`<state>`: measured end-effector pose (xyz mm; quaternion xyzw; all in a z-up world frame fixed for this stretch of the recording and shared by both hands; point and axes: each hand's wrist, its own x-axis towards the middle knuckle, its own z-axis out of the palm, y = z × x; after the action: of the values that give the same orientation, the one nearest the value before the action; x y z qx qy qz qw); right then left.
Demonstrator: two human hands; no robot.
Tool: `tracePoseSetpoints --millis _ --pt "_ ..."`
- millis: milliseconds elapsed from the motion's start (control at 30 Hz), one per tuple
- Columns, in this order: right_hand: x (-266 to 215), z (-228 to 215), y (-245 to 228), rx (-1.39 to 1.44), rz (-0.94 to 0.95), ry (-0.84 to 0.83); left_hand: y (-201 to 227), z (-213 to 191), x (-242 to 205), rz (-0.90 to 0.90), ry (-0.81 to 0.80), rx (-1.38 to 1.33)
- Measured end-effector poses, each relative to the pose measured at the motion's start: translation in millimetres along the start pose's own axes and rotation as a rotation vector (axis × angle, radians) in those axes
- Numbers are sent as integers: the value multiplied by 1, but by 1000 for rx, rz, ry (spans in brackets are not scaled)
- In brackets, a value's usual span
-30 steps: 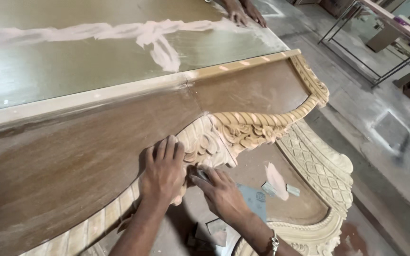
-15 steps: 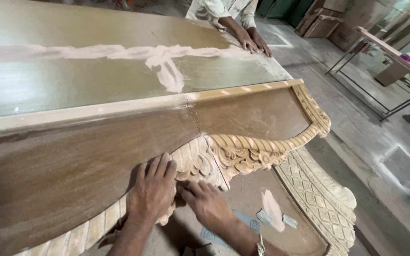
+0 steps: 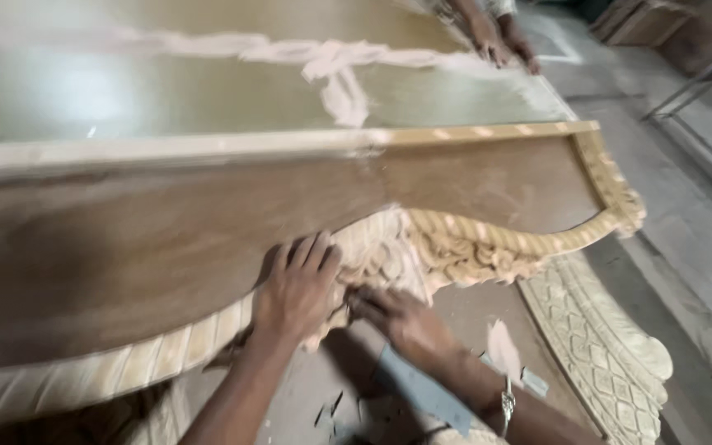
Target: The person carves a floral design into the edge of a large wooden panel using a small chisel and a sanding block. They carefully shape the petals and smooth the surface of the carved wood.
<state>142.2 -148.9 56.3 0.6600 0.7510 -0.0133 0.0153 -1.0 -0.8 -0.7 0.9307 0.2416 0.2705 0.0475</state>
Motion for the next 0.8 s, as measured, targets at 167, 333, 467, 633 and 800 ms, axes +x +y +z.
tracePoseSetpoints --millis 167,333,467,633,800 --pt "-15 10 1 -91 -38 79 7 10 -4 -4 -69 -41" --pt "-7 10 -2 -209 -49 95 2 10 -4 5 -85 -7" --pt "-19 -10 -12 -123 73 -3 2 8 0 -11 -149 -18" --pt "-25 -12 -17 96 303 -36 1 16 1 -8 -175 2" --pt "-15 28 -24 165 252 124 -1 8 4 -21 -177 -13"
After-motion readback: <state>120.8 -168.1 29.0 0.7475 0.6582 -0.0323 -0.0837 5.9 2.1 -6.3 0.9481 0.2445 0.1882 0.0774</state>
